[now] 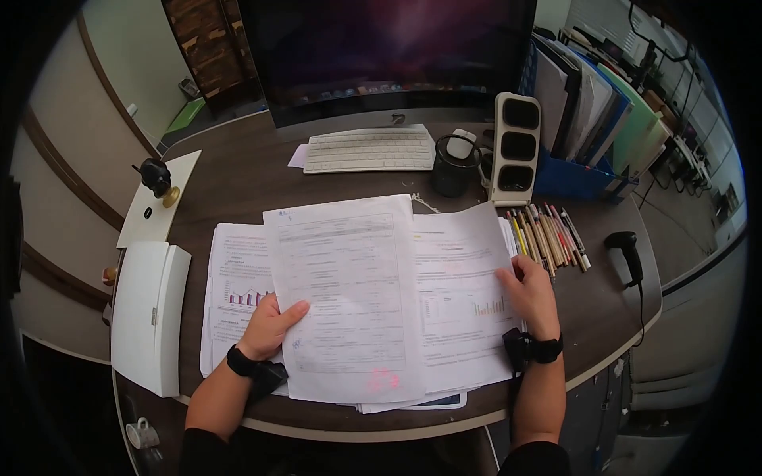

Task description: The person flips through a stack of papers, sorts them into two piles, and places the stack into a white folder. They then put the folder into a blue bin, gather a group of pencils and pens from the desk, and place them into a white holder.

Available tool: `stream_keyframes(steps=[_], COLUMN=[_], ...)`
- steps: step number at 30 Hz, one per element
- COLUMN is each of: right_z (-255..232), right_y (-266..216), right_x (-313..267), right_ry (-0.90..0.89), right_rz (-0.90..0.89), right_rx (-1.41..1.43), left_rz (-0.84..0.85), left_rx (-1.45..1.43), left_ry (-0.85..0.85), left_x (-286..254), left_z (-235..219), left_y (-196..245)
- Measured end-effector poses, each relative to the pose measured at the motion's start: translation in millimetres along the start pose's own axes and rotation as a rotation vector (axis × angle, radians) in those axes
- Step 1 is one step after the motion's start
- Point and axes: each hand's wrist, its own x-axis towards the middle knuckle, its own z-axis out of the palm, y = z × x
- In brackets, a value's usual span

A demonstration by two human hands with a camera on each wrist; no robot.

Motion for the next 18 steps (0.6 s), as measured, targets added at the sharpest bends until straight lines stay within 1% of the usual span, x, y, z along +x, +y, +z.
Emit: stream_keyframes(steps=[1,2,3,5,6,8,11,18], right_z=[-2.0,-6.4,-14.3,-19.6,-21.9,-24.5,-21.0,-20.3], right_y=[-3.8,-10.8,-13.4,-14.9,-12.5,-6.8,-2.6,-0.5], right_x=[0.0,-3.6,-3.8,-1.2,0.8,5.0,8.5,7.9], right_ry=[-0.051,-0.157,-0.198,-0.147,-0.150,-0.176,-0.195,-0.225], right_rz=[0.009,0.030,0.034,0.020,0.019,0.032,0.065,0.048], right_rx=[0.130,0.513,0.571,0.767,0.765,0.937,0.980,1.015], left_rz=[0.003,0.005,0.007,0.008,0.010,0.013,0.016,0.021], left_rx=[-0.003,-0.008,-0.010,-0.012,-0.012,-0.007,0.008,0.001], left_ry=[0.005,-0.001,-0.012,-0.010,-0.010,-0.002,0.006,0.023], left_x=[0.4,-0.5,-0.2,0.2,0.1,0.1,1.0,0.9], left_z=[0.1,-0.1,-0.1,0.1,0.0,-0.7,-3.4,-1.1], left_y=[0.0,-0.6,-0.6,-0.9,-1.2,-2.1,-5.0,-2.1])
